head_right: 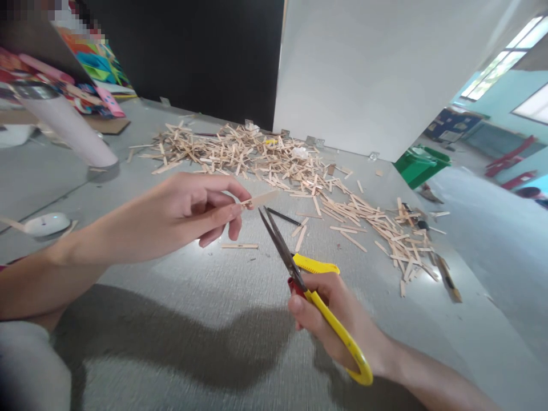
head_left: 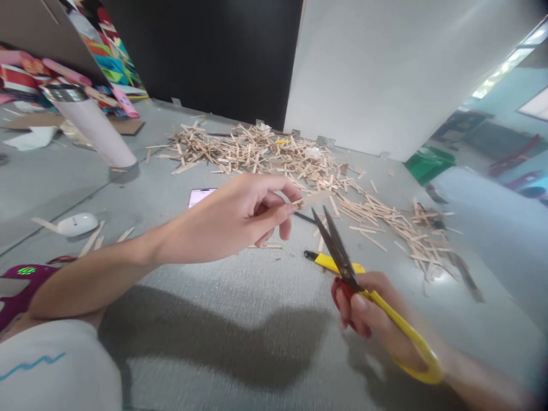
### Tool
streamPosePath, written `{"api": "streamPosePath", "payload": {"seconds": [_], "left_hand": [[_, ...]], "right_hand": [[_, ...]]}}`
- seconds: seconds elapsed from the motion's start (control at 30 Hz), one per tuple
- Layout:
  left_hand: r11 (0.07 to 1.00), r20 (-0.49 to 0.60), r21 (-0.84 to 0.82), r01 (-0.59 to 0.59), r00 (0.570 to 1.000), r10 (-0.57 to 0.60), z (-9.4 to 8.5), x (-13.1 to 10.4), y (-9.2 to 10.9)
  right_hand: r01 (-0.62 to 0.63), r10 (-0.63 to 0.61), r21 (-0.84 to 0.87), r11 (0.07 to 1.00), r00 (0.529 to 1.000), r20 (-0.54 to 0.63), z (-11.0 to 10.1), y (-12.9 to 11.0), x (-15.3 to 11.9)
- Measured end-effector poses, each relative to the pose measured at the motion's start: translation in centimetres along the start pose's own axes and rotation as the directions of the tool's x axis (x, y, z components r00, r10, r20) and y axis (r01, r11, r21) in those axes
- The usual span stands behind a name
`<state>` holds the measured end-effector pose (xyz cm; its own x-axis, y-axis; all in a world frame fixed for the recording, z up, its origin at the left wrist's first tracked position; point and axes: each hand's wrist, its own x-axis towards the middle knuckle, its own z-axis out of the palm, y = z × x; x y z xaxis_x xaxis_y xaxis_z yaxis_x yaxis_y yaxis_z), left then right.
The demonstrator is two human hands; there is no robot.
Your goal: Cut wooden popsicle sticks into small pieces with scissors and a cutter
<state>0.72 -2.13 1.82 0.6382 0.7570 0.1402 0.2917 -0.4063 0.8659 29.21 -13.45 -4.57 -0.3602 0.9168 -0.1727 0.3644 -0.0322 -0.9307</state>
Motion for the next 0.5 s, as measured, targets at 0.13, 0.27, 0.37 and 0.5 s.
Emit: {"api": "streamPosePath", "payload": {"seconds": [0.13,0.27,0.37,0.5], "left_hand": [[1.000,0.017,0.003,0.001,1.000,-0.001,0.16,0.02,-0.17],[1.000,0.026,0.029,-0.006,1.000,0.006,0.04,-0.03,-0.12],[0.999,0.033,0.032,0.001,0.999,-0.002,-0.10,-0.11,0.14],[1.000,0.024,-0.008,0.024,0.999,-0.023,0.56,0.17,-0.12]], "right_hand": [[-0.009,0.009,-0.023,1.000,1.000,-0.004,-0.04,-0.08,0.21],[-0.063,0.063,-0.030,0.998,0.998,-0.012,-0.10,0.22,0.27],[-0.072,0.072,-0.020,0.997,0.997,-0.020,0.01,0.12,0.11],[-0.058,0.058,0.002,0.998,0.995,-0.084,0.15,0.16,0.64]]}}
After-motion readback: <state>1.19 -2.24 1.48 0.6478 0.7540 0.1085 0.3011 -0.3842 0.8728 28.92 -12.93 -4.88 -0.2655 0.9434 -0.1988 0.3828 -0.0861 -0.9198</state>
